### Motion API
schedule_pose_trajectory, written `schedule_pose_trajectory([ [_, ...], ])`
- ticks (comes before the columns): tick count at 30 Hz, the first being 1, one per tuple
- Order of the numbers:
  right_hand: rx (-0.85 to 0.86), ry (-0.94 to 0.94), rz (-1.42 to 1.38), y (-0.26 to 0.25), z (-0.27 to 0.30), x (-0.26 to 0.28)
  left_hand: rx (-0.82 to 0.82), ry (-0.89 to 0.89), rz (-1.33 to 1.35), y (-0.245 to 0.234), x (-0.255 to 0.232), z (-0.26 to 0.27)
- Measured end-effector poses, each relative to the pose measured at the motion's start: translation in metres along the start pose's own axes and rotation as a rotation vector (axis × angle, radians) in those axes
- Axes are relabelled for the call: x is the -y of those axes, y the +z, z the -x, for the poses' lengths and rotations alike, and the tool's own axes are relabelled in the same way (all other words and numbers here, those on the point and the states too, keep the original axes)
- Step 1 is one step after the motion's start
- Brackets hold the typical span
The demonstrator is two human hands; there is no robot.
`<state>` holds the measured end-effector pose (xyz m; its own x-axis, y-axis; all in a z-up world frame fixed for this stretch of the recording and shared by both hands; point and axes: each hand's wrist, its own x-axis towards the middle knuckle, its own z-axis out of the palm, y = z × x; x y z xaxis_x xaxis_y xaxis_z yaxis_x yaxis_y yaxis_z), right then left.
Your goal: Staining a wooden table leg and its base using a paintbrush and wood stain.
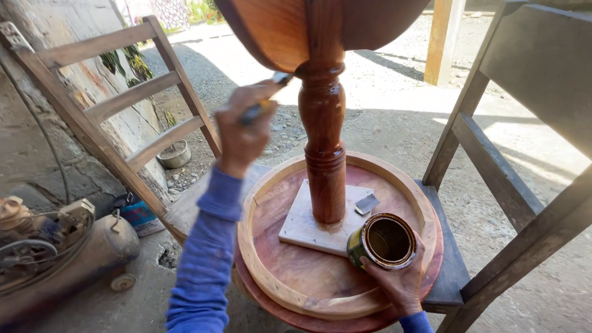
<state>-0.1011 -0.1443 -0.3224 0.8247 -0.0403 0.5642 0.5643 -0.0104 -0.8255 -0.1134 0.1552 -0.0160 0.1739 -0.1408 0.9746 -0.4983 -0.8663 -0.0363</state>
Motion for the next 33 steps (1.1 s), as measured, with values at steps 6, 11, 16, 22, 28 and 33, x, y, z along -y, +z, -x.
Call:
schedule_pose_trajectory([
  [6,-0.007,0.015,-0.018,0.001,-0.001,-0.010,0.017,0.127,-0.259,0.077,-0.068,0.022],
  [11,-0.008,0.015,0.020,-0.003,-0.001,-0.020,0.170,0.235,-0.042,0.120,-0.110,0.025],
  [16,-0.015,-0.032,0.031,-0.004,-0.009,-0.010,-0.016,0.051,0.110,0.076,-0.053,0.021],
  [22,-0.015,-0.019,0.027,-0.003,0.004,-0.010,-0.252,-0.193,0.000,-0.003,-0.070,0.086],
  [28,-0.034,0.007,0.018,-0.001,0.005,-0.010,-0.268,-0.388,-0.353,0.015,-0.155,0.290],
  [33,-0.006,0.008,0.104,-0.001,0.011,-0.005,-0.254,-0.493,-0.336,0.035,-0.157,0.378],
])
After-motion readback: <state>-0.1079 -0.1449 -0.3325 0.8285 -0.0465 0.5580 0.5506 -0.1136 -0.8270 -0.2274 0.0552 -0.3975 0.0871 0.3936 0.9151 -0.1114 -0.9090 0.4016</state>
